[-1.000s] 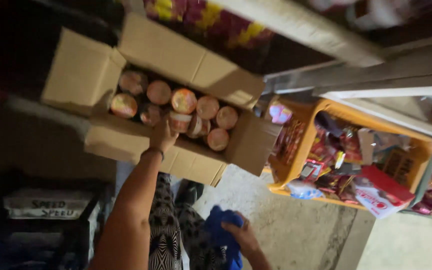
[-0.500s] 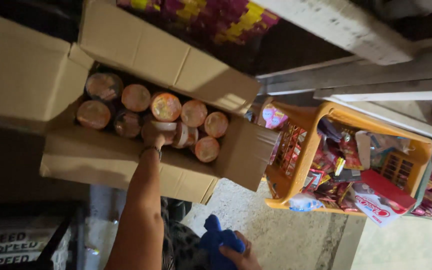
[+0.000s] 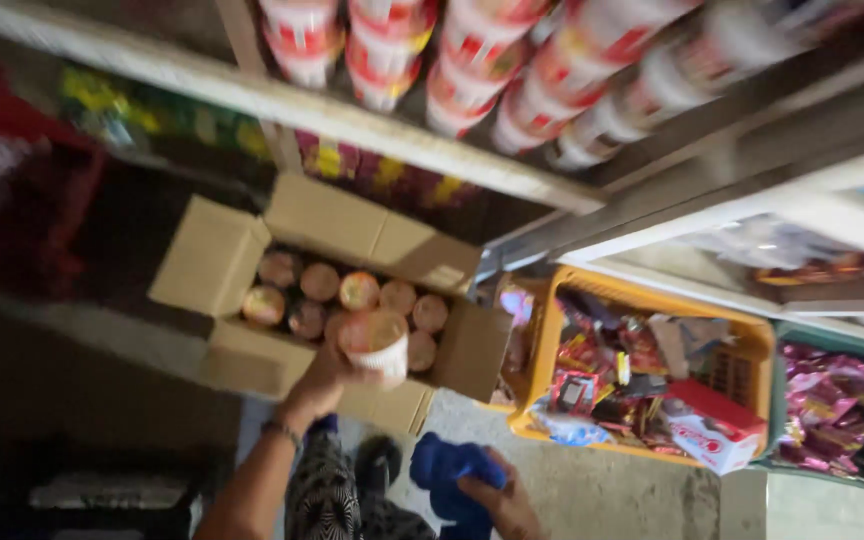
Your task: Cleaning instant noodle cups with a cloth and organizing them on grocery store shelves.
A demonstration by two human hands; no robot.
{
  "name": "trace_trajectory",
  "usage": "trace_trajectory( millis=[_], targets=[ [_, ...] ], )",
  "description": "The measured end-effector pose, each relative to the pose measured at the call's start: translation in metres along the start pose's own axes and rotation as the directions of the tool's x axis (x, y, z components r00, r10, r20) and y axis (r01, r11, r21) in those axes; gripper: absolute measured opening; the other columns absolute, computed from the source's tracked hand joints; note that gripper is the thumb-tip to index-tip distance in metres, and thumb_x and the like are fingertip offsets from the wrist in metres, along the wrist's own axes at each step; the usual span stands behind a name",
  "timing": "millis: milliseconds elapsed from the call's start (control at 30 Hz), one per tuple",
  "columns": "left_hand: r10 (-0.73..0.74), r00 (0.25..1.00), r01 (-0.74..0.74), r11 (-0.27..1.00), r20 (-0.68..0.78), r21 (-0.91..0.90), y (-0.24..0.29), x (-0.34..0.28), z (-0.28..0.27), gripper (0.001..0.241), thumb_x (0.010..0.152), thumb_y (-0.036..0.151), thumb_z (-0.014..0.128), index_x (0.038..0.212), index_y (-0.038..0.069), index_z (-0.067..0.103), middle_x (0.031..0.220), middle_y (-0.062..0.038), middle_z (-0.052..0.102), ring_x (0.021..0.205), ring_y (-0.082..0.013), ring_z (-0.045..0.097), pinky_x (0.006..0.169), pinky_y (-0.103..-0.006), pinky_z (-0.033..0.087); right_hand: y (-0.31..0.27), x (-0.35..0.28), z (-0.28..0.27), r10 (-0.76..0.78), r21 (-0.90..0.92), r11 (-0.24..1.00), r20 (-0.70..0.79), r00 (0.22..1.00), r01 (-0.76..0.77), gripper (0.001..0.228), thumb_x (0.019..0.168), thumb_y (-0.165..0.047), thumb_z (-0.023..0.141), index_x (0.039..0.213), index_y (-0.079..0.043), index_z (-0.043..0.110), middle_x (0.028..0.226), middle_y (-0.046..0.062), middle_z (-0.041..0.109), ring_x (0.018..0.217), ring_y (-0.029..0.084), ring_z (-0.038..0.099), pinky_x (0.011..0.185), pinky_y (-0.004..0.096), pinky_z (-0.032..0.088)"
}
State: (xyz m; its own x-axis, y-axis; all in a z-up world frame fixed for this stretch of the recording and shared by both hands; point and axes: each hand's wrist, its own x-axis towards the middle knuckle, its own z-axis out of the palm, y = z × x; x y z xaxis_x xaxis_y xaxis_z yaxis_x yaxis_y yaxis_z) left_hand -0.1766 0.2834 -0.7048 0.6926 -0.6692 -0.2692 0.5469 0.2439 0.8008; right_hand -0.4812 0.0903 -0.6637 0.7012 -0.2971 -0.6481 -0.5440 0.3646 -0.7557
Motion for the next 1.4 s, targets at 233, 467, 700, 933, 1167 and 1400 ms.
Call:
trace_trajectory(
  millis=[233,467,700,933,1167,1400],
  targets=[
    [0.033,0.949,0.037,0.976,0.315,-0.213,0.12,-0.101,0.124,0.096,0.066,0.013,0.093,0.148,0.003,0.047,0.139,-0.008,0.06,0.127,-0.0227,0.058,0.105,-0.0416,0.051,-0.179,-0.094,0.012,-0.404,0.117,0.897,-0.174,0.898,0.426,0.046,0.078,-0.007,0.075,0.123,-0.004,0.065,0.106,0.006,0.074,0.098,0.019,0.071,0.089,0.035,0.057],
    [0.125,0.91,-0.098,0.991,0.395,-0.086,0.177,-0.128,0.217,0.098,0.064,0.019,0.095,0.148,0.005,0.045,0.136,-0.008,0.061,0.124,-0.0238,0.059,0.104,-0.0423,0.051,-0.013,-0.001,-0.027,-0.824,-0.286,0.566,-0.167,0.542,0.773,0.044,0.089,-0.015,0.074,0.129,-0.001,0.064,0.125,0.008,0.062,0.113,0.022,0.058,0.096,0.032,0.046],
    [0.212,0.941,-0.227,0.974,0.264,0.028,0.14,-0.177,0.255,0.097,0.062,0.018,0.095,0.145,0.007,0.047,0.13,-0.008,0.064,0.117,-0.0239,0.063,0.101,-0.0425,0.053,-0.076,-0.004,0.005,-0.672,0.21,0.547,-0.467,0.575,0.81,0.057,0.103,-0.04,0.051,0.144,-0.001,0.056,0.138,0.013,0.063,0.122,0.026,0.06,0.104,0.039,0.047],
    [0.188,0.981,-0.192,0.974,0.042,0.123,0.137,-0.197,0.299,0.095,0.06,0.017,0.095,0.142,0.009,0.048,0.124,-0.008,0.068,0.111,-0.0239,0.067,0.097,-0.0427,0.056,-0.234,-0.175,0.057,-0.476,0.578,0.615,-0.27,0.837,0.536,0.061,0.1,-0.045,0.046,0.146,-0.004,0.052,0.14,0.012,0.063,0.124,0.026,0.062,0.104,0.041,0.049],
    [0.216,0.962,-0.189,0.968,-0.166,0.164,0.2,-0.189,0.334,0.092,0.063,0.012,0.092,0.142,0.012,0.044,0.122,-0.009,0.068,0.108,-0.024,0.067,0.095,-0.041,0.056,-0.187,-0.143,0.093,-0.779,0.057,0.486,-0.424,0.462,0.872,0.062,0.097,-0.016,0.063,0.154,-0.005,0.043,0.145,0.012,0.054,0.128,0.024,0.05,0.106,0.037,0.039],
    [0.347,0.927,-0.345,0.938,0.142,-0.041,0.189,-0.188,0.332,0.09,0.066,0.004,0.088,0.144,0.004,0.044,0.13,-0.012,0.065,0.119,-0.0218,0.065,0.103,-0.0378,0.053,-0.234,-0.182,0.071,-0.711,0.168,0.572,-0.387,0.587,0.803,0.059,0.098,-0.033,0.059,0.148,-0.006,0.049,0.143,0.012,0.059,0.129,0.023,0.055,0.107,0.037,0.043]
  ],
)
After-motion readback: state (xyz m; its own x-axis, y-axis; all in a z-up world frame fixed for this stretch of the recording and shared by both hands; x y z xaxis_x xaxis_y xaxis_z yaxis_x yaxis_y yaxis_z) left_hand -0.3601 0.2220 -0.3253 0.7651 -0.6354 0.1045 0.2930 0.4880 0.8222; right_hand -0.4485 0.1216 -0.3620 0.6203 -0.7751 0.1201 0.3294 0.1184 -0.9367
